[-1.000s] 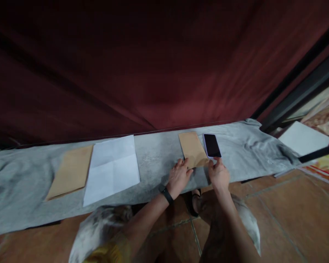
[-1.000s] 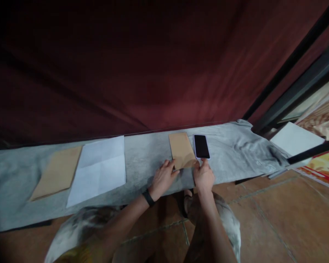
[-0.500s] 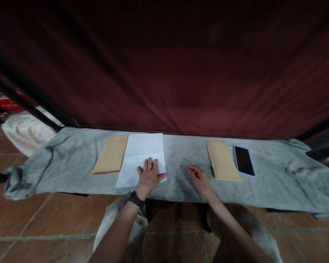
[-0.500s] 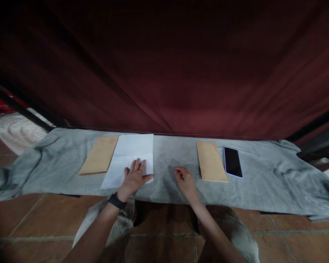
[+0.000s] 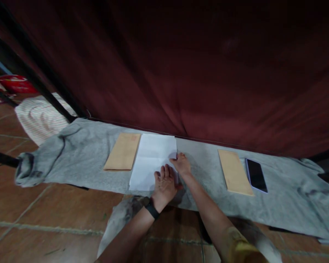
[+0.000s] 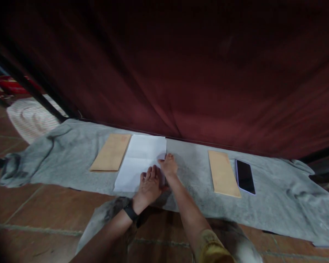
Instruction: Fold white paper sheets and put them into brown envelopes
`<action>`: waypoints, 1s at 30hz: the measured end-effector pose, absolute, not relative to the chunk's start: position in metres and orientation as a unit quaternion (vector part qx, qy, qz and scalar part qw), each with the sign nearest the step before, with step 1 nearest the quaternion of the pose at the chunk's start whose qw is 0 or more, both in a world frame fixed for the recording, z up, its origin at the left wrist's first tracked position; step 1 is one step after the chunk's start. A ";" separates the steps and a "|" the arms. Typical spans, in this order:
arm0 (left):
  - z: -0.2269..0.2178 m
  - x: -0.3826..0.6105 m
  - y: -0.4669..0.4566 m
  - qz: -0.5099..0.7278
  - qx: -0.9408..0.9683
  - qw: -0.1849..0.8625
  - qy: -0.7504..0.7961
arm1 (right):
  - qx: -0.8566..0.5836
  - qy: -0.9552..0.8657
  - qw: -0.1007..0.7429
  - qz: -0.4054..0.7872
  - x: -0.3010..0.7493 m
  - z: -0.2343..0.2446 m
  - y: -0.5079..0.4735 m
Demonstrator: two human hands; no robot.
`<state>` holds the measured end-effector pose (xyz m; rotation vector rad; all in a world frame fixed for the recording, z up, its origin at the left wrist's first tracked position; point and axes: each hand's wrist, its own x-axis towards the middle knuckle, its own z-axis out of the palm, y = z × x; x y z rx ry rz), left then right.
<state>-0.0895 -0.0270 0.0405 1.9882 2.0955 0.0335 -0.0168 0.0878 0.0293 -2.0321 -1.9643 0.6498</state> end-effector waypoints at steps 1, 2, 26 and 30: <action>0.042 -0.089 -0.028 0.021 0.683 0.128 0.719 | -0.696 -0.672 0.121 0.223 -0.017 0.029 0.088; 0.044 -0.089 -0.028 0.032 0.682 0.132 0.718 | -0.696 -0.670 0.125 0.226 -0.017 0.028 0.088; 0.101 -0.149 0.038 0.575 0.423 0.494 0.496 | -0.433 -0.531 0.475 0.553 0.136 0.102 0.068; 0.145 -0.134 0.062 0.605 0.505 0.339 0.513 | -0.431 -0.551 0.561 0.443 0.156 0.134 0.084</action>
